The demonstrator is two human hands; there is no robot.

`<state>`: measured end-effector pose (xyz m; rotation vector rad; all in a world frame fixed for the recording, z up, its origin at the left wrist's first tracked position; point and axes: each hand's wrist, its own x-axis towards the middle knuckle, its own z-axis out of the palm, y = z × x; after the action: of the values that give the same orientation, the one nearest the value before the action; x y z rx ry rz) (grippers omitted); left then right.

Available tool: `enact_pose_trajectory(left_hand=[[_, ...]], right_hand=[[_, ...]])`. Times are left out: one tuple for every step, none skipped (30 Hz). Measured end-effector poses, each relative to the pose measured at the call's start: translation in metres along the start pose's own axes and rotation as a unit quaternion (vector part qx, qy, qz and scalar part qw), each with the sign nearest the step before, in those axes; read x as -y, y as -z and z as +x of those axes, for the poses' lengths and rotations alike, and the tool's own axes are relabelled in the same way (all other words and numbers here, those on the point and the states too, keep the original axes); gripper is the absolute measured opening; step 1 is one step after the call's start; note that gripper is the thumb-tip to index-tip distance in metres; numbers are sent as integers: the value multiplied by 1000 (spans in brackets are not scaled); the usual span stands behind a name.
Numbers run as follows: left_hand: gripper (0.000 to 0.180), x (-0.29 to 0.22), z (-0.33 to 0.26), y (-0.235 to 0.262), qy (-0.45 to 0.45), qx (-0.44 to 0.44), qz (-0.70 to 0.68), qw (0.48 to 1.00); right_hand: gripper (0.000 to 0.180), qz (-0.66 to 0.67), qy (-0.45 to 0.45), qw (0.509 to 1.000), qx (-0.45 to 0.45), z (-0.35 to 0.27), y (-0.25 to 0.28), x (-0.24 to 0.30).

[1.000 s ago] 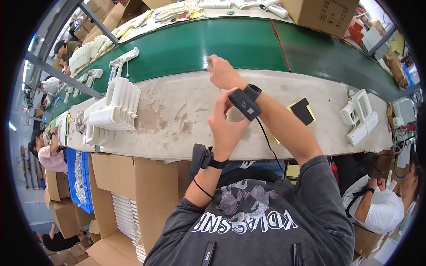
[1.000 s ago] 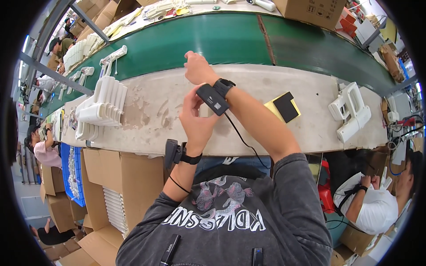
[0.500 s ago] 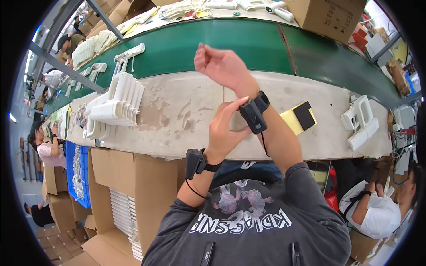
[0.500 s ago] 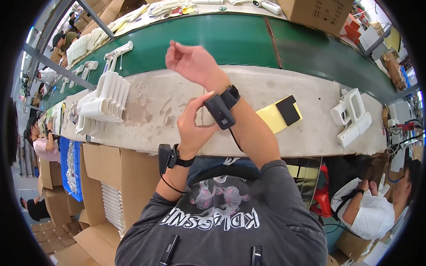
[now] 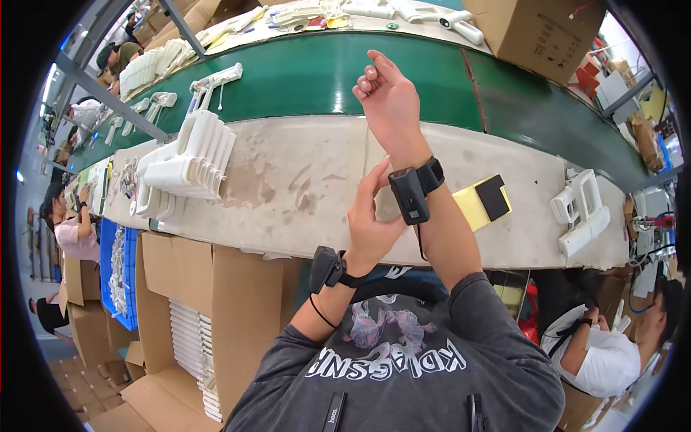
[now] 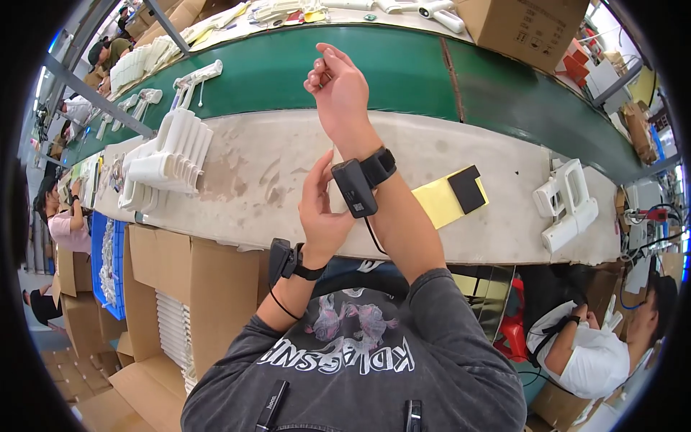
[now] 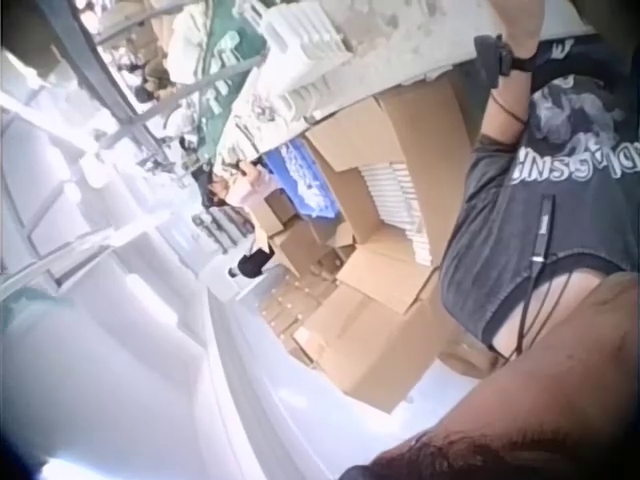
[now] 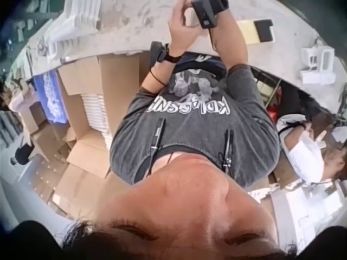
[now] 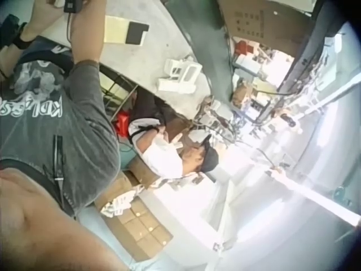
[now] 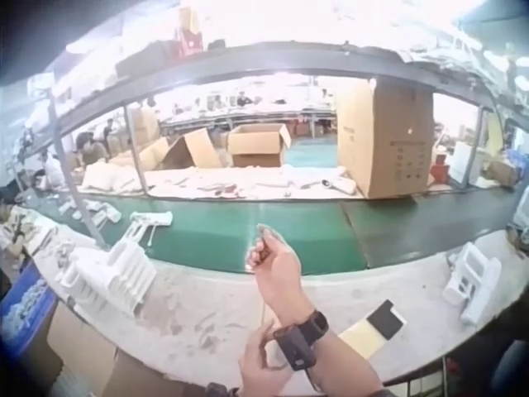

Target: The person peels the backing from a foam pad, presses it onto the motor inside a white plastic housing, and snaps a matching cover over it. They then place the assembled unit into a box and retrieve a new housing to repeat the process.

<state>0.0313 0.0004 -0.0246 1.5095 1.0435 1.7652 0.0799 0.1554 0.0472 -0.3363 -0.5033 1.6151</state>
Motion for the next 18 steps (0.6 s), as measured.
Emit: enact_pose_trajectory(left_hand=[[72,-2,-3,-1,51,-20,-49,997],[72,0,-7,0,51,-22,-49,997],[70,4,-13,1,52,-8,-33,998],[68,4,-15,1,55,4,-17,998],[68,1,-18,0,57,-2,-17,998],[65,-3,-21,-1,34,1,-4,999],[63,-10,-22,-3,9,5,8,1000],[63,-13,-21,-3,12,-3,8,1000],[61,-16,-20,-1,-45,14,25,999],[59,-19,-18,0,-103,34,42,993],[59,-23,-17,0,-100,28,40,994],[58,-27,-15,0,-121,32,42,991],[58,-29,-13,0,-142,38,44,988],[58,-32,-12,1,-140,35,43,989],[57,-35,-11,2,-149,40,45,987],[56,-37,-11,3,-158,45,48,985],[56,-34,-12,2,-157,44,48,986],[57,-27,-15,1,-144,34,29,989]], right_hand=[[18,-1,-1,1000,1,-2,-1,2],[18,26,6,999,17,-4,-2,4],[18,54,12,998,34,-7,-2,5],[18,51,8,998,34,-9,-4,8],[17,73,13,996,57,-13,-6,10],[17,94,17,992,79,-17,-8,12],[17,90,11,993,81,-24,-13,17],[17,90,24,989,117,-32,-20,22],[18,90,36,984,152,-37,-25,24],[18,87,31,984,152,-39,-27,28],[19,79,38,978,191,-40,-29,30],[20,72,45,969,230,-41,-30,32],[20,70,42,970,230,-42,-31,30],[20,22,69,969,237,-42,-31,29],[21,-27,96,965,243,-43,-32,27],[21,-28,94,965,243,-44,-33,24],[22,-95,137,960,227,-45,-34,21],[22,-161,179,948,210,-46,-35,19]])
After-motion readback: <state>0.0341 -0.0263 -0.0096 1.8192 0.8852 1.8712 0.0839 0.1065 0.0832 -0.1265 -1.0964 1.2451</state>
